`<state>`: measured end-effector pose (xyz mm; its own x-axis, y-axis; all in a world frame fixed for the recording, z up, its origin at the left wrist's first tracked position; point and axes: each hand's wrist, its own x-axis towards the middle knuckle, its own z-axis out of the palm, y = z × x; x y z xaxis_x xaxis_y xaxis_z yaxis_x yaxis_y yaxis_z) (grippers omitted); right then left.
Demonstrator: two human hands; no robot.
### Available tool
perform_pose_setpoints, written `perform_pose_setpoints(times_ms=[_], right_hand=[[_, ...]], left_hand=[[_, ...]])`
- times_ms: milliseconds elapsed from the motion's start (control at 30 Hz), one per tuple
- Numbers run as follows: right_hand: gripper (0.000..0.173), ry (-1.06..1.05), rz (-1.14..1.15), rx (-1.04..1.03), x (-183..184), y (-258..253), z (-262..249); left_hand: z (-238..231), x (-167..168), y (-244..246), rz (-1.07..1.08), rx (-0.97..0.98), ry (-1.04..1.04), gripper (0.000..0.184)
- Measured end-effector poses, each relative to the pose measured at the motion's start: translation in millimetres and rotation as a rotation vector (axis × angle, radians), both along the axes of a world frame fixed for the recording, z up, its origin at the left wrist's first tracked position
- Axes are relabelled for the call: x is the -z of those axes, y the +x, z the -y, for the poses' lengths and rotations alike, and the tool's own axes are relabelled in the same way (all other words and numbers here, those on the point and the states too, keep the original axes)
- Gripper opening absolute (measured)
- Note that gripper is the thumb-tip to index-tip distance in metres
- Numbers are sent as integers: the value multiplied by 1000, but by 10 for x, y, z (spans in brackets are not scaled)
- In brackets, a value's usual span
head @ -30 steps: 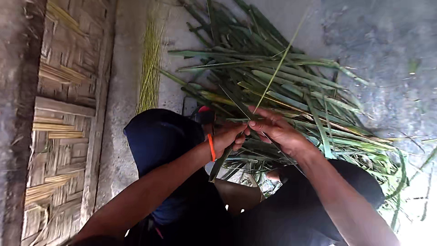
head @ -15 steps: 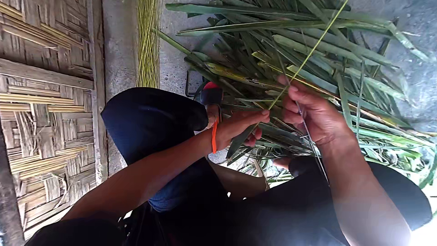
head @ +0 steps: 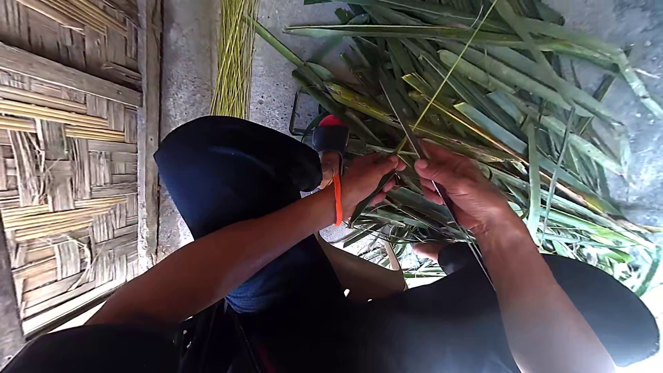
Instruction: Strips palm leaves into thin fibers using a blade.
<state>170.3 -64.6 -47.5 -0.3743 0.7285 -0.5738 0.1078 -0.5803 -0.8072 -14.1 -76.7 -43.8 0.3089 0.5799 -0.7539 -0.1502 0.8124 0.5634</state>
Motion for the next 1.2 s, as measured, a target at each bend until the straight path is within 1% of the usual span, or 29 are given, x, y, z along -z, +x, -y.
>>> perform_pose_setpoints(times_ms=[67,133,200,367,500,567,667,767,900,933,1000,1033,1067,1133,1167,1200], right_hand=[[18,-24,17,2,0,-18,16],[14,-19,23,-9,-4,-20,22],[18,5,42,-24,-17,-18,23],[17,117,133,-75,-35,-31,24],[20,217,136,-59,-24,-77,64],[26,221,125,-53,-12,-88,57],[27,244,140,-51,10,-102,46],[27,363,233,-78,22,-156,60],[47,507,396,-174,-18,-269,160],[47,556,463,-183,-52,-283,182],[36,764,548,-104,-144,-270,206],[32,864,532,-26,-229,-253,206],[31,944,492,33,-338,-243,208],[20,1064,343,80,-586,-273,246],[35,1089,249,59,-712,-304,281],[51,1088,135,47,-829,-347,318]], left_hand=[[-29,-15,-3,-63,-3,-25,25],[-38,-23,1,-105,-9,-12,25],[-28,-15,13,-139,-8,38,25],[-2,53,6,-180,45,258,27],[9,73,0,-184,57,317,26],[21,92,2,-168,34,352,26],[26,75,22,-140,-33,330,25],[7,12,60,-133,-114,293,26],[-12,56,43,-207,-108,331,25],[-22,43,36,-210,-116,312,25],[-53,-8,17,-197,-123,277,24],[-60,-34,12,-191,-131,269,24],[-67,-61,12,-189,-139,258,24],[-85,-91,9,-199,-148,261,24],[-96,-54,6,-205,-139,281,24],[-108,73,11,-196,-128,320,25]])
